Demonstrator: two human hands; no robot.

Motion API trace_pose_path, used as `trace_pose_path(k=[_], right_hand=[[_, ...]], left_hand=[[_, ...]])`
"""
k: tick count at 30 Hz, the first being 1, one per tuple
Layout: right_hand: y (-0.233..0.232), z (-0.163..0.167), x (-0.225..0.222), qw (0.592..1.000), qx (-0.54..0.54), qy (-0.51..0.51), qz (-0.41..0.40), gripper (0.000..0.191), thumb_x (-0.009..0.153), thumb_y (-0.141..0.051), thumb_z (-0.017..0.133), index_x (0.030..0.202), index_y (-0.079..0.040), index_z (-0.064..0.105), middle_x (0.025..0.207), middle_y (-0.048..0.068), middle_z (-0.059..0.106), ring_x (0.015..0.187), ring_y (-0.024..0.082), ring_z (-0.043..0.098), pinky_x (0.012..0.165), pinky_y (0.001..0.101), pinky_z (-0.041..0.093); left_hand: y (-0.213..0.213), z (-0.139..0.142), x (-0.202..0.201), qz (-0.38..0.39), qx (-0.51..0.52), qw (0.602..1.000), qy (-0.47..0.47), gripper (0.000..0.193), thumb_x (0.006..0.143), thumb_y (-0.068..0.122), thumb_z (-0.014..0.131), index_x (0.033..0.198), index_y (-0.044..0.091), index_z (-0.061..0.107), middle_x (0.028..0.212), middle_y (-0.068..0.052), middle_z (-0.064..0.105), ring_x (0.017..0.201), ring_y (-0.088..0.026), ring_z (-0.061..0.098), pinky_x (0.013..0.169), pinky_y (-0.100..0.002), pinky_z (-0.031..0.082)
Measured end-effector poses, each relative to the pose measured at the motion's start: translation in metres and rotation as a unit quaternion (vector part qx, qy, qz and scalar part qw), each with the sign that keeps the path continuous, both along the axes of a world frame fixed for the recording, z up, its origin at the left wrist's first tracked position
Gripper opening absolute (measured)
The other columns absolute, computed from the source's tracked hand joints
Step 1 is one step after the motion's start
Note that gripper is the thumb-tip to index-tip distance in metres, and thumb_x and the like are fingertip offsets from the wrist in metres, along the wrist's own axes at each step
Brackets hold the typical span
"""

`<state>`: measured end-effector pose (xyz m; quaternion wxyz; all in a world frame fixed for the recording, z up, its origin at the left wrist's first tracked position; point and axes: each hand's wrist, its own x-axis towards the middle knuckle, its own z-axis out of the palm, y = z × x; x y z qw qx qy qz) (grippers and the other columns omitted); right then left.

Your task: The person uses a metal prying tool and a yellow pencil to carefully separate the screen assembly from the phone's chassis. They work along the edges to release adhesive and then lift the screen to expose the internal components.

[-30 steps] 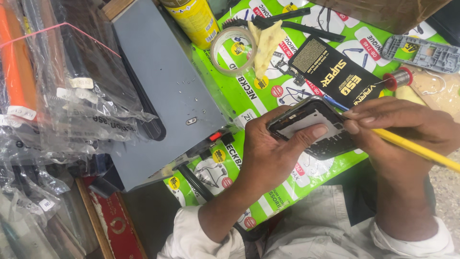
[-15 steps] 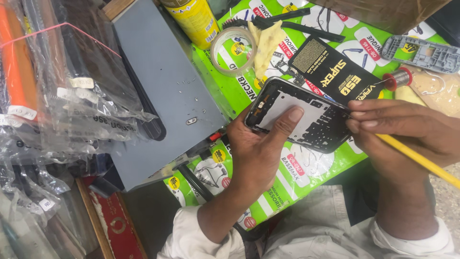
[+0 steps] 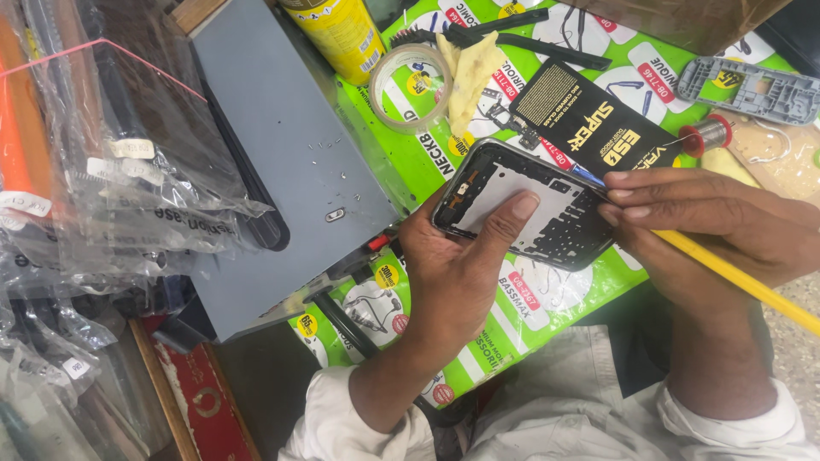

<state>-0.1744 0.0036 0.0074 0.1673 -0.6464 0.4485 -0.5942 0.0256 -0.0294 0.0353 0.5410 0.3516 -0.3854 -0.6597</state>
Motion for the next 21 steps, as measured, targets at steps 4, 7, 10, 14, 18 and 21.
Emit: trace_pose_path(k=[4, 7, 10, 14, 18, 21], right_hand=[[0.0, -0.004, -0.001, 1.0, 0.006, -0.009, -0.002, 0.021, 0.091, 0.015, 0.08, 0.098, 0.005, 0.064, 0.097, 0.02, 0.071, 0.1, 0.031, 0.076, 0.089, 0.0351, 0.065], [0.003, -0.007, -0.002, 1.0, 0.012, -0.016, -0.004, 0.02, 0.092, 0.015, 0.081, 0.098, 0.004, 0.064, 0.097, 0.02, 0.071, 0.1, 0.031, 0.077, 0.089, 0.0342, 0.065], [0.001, -0.012, -0.002, 0.999, 0.009, -0.044, 0.001, 0.02, 0.092, 0.015, 0.08, 0.097, 0.004, 0.065, 0.096, 0.019, 0.071, 0.1, 0.03, 0.076, 0.089, 0.0341, 0.066], [0.0, -0.016, -0.003, 0.999, 0.002, -0.034, 0.002, 0.02, 0.092, 0.015, 0.08, 0.098, 0.004, 0.065, 0.095, 0.019, 0.07, 0.1, 0.031, 0.076, 0.09, 0.0345, 0.065], [0.003, -0.016, -0.01, 1.0, 0.013, -0.006, 0.01, 0.02, 0.091, 0.015, 0.079, 0.1, 0.005, 0.064, 0.098, 0.021, 0.07, 0.103, 0.032, 0.075, 0.091, 0.0355, 0.065], [0.004, -0.015, -0.017, 0.999, 0.045, 0.008, 0.024, 0.019, 0.089, 0.015, 0.077, 0.1, 0.006, 0.064, 0.103, 0.024, 0.07, 0.103, 0.033, 0.075, 0.09, 0.0358, 0.063]], left_hand=[[0.0, 0.0, 0.0, 0.0, -0.006, 1.0, -0.009, 0.021, 0.097, 0.003, 0.079, 0.115, -0.003, 0.071, 0.107, -0.009, 0.076, 0.094, -0.012, 0.071, 0.088, -0.028, 0.059], [0.0, 0.0, 0.0, 0.004, -0.006, 1.0, -0.003, 0.021, 0.097, 0.003, 0.079, 0.115, -0.002, 0.071, 0.107, -0.009, 0.076, 0.094, -0.012, 0.071, 0.088, -0.028, 0.059], [0.001, 0.0, 0.0, 0.004, -0.008, 1.0, 0.0, 0.02, 0.097, 0.003, 0.078, 0.115, -0.003, 0.071, 0.107, -0.009, 0.076, 0.094, -0.012, 0.071, 0.088, -0.028, 0.059], [0.002, -0.001, 0.0, 0.009, -0.016, 1.0, -0.003, 0.021, 0.097, 0.004, 0.079, 0.115, -0.002, 0.07, 0.108, -0.009, 0.075, 0.095, -0.012, 0.071, 0.088, -0.027, 0.059], [0.004, -0.001, 0.0, 0.003, -0.019, 1.0, -0.011, 0.019, 0.099, 0.004, 0.078, 0.115, -0.003, 0.071, 0.105, -0.009, 0.075, 0.094, -0.011, 0.07, 0.087, -0.027, 0.058], [0.007, 0.0, -0.002, -0.005, -0.017, 1.0, -0.015, 0.017, 0.1, 0.004, 0.077, 0.115, -0.002, 0.072, 0.104, -0.008, 0.075, 0.094, -0.01, 0.069, 0.087, -0.026, 0.057]])
